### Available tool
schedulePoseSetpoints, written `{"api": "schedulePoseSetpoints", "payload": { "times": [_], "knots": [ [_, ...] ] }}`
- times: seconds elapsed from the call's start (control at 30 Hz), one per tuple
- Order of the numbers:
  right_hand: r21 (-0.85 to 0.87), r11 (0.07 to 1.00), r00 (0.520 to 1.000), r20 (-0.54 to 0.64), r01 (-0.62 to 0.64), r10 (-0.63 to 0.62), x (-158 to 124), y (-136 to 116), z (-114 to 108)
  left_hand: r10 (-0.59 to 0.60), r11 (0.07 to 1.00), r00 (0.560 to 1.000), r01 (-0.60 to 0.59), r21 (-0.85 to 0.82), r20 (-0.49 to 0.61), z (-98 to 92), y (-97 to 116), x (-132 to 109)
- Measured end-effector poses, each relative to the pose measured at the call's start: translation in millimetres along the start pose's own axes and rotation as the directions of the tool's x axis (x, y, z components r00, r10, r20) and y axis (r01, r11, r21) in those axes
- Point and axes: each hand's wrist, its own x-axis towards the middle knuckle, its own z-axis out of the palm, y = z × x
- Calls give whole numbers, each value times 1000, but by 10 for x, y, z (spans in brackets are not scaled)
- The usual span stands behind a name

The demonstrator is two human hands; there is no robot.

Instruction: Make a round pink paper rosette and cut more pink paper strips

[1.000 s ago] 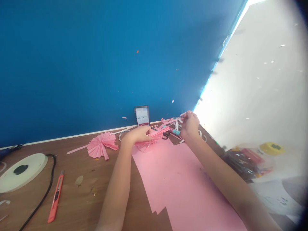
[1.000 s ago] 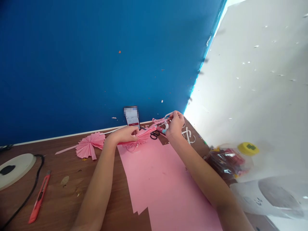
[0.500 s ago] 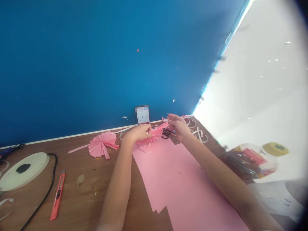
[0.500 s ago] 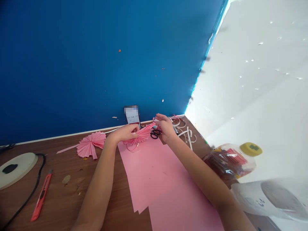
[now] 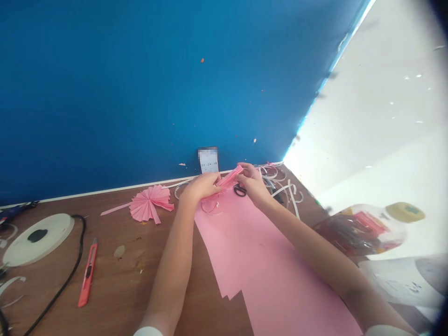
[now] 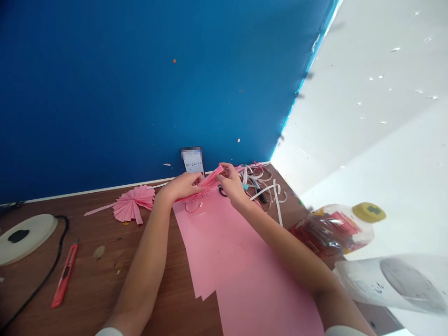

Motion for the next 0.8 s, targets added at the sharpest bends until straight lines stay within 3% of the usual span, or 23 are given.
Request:
{"api": "schedulePoseSetpoints", "payload": {
  "times": [0.3, 0.8],
  "knots": [
    [-38, 999, 1000, 12, 25, -25, 64, 132, -13, -1, 998, 999, 3, -64, 36, 6, 101, -17],
    [21, 998, 998, 12, 67, -67, 157, 199, -88, 31, 991, 998, -24, -134, 54, -41, -4, 0]
  ]
}}
